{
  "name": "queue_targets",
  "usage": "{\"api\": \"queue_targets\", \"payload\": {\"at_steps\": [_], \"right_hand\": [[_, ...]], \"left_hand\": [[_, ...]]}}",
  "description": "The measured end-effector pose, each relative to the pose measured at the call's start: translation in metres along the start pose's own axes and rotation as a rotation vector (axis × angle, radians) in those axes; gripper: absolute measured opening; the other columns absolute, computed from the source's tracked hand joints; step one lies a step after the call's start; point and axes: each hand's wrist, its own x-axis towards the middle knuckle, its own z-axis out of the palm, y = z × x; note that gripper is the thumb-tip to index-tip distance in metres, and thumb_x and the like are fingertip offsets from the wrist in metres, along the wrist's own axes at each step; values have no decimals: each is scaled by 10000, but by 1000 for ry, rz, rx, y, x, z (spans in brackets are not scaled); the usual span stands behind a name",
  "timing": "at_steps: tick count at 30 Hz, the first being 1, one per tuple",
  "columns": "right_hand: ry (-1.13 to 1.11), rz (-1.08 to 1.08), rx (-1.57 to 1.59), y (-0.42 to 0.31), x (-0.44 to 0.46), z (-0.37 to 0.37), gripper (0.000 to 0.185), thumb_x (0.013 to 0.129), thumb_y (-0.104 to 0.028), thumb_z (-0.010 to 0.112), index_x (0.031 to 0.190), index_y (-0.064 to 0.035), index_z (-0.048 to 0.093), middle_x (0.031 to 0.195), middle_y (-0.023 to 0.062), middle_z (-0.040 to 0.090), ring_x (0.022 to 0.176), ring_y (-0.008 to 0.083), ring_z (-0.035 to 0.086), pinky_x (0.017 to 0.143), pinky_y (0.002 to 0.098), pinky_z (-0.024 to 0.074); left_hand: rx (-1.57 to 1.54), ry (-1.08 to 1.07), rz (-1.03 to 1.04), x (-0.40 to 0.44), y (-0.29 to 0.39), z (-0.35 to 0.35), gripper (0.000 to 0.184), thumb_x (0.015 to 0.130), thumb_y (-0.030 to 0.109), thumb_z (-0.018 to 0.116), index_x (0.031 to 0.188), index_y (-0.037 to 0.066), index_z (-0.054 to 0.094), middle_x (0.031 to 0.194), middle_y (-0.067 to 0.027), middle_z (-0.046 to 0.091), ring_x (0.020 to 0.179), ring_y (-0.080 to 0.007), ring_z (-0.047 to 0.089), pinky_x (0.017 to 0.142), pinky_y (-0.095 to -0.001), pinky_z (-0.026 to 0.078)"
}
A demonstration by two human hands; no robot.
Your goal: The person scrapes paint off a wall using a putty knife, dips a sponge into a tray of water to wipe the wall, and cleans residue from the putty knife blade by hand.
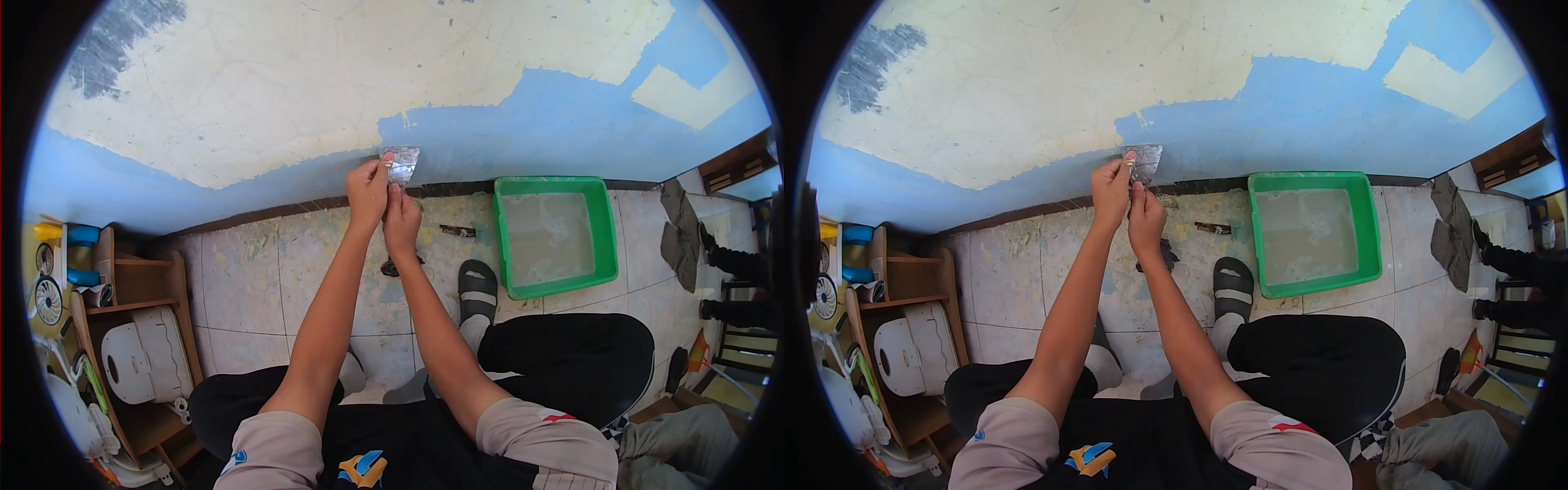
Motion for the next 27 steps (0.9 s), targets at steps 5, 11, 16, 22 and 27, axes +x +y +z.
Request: {"api": "queue_targets", "payload": {"at_steps": [5,11,16,22,27], "right_hand": [[-75,196,206,5,1,1,478,1061,-352,486,755,0,590,580,-20,476,549,73,395,510,286,324],[40,-118,-135,-5,3,-3,485,1051,-329,507,734,32,569,552,68,484,528,137,404,506,354,352],[35,-147,-265,1,10,-9,490,1056,-343,498,738,14,602,572,-6,491,546,69,407,501,288,324],[-62,105,67,-10,3,-3,482,1053,-370,501,741,-11,580,545,4,465,472,102,383,446,303,314],[-135,318,452,-9,-4,9,444,1063,-405,465,796,-69,582,563,-72,436,428,18,337,382,225,231]], "left_hand": [[63,11,44,5,1,-3,346,959,252,685,766,-35,688,604,60,483,591,-34,379,498,-251,302],[-18,21,-73,-1,9,2,330,955,248,691,782,-33,709,614,55,503,598,-37,403,511,-244,323],[-133,-2,-107,3,-1,3,300,962,241,684,813,-16,728,667,41,577,600,-45,469,531,-232,374],[-28,66,-37,3,2,3,352,933,244,709,773,-68,681,552,24,483,568,-58,384,487,-279,341],[132,30,84,5,13,-8,369,921,240,714,753,-80,639,539,3,457,562,-69,361,482,-293,325]]}}
